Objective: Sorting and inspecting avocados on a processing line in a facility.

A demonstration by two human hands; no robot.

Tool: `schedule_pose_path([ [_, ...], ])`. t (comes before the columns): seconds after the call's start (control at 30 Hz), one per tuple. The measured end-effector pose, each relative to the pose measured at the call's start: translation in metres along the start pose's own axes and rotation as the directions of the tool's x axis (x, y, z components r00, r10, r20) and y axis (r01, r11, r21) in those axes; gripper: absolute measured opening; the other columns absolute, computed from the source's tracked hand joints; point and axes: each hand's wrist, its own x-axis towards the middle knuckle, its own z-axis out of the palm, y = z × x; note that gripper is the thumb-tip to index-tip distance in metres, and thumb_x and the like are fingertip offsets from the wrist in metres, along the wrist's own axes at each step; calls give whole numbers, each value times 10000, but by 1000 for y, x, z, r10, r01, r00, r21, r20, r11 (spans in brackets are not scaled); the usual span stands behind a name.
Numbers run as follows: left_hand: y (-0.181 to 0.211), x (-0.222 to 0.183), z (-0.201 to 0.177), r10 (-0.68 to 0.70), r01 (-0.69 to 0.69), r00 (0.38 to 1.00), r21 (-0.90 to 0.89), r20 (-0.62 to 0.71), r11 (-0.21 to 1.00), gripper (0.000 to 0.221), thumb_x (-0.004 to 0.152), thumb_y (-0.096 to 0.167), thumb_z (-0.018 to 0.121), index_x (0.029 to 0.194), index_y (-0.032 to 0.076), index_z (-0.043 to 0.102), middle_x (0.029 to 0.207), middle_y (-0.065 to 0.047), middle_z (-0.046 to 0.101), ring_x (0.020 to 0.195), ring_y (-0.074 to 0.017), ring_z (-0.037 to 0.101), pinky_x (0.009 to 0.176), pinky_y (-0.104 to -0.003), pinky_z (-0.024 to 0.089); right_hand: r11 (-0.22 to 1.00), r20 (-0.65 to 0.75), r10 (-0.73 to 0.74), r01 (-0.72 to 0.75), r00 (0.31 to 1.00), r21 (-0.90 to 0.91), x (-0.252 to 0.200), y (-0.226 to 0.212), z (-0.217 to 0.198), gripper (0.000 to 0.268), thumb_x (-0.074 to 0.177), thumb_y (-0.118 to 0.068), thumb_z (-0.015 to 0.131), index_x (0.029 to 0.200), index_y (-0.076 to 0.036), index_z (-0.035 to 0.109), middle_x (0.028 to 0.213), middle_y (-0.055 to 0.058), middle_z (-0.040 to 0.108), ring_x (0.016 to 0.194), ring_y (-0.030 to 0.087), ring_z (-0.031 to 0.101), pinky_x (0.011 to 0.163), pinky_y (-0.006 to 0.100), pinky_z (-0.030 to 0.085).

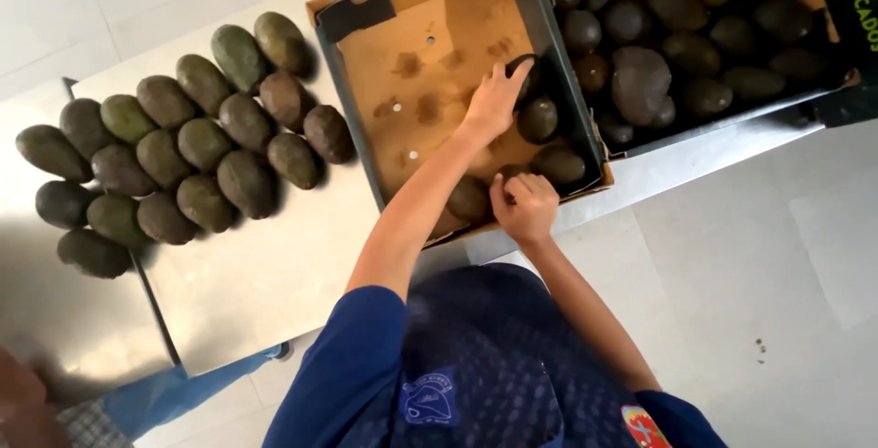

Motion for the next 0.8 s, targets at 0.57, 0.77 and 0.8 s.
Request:
schedule_pose_path([
  [0.57, -8, -34, -50, -161, 123, 986, -435, -52, 892, 1023, 634, -43, 857, 1495, 274, 405, 1248, -239, 555, 1159, -467, 598, 1004, -460, 531, 997, 22, -45, 43, 999, 67, 5, 0, -1, 419, 875, -7, 762, 617, -97, 444, 588, 52, 463, 542, 281, 491, 539, 410, 365],
  [0.77, -9, -91, -84, -159, -78, 977, -931, -143, 358, 1003, 706, -132, 889, 1511, 202, 391, 1493, -110, 486, 1386, -315, 497, 1129, -440, 460, 998, 37, -54, 52, 998, 37, 2, 1, 1, 396, 885, -25, 755, 625, -96, 465, 606, 62, 496, 552, 292, 506, 550, 417, 386],
  [0.8, -5, -101, -96, -139, -38, 989, -988, -59, 150, 987, 732, -152, 849, 1515, 226, 382, 1503, -65, 466, 1402, -276, 482, 1122, -445, 477, 998, 38, -40, 39, 998, 39, 1, 1, 1, 391, 889, -31, 754, 626, -96, 472, 610, 66, 504, 555, 299, 508, 553, 419, 393],
])
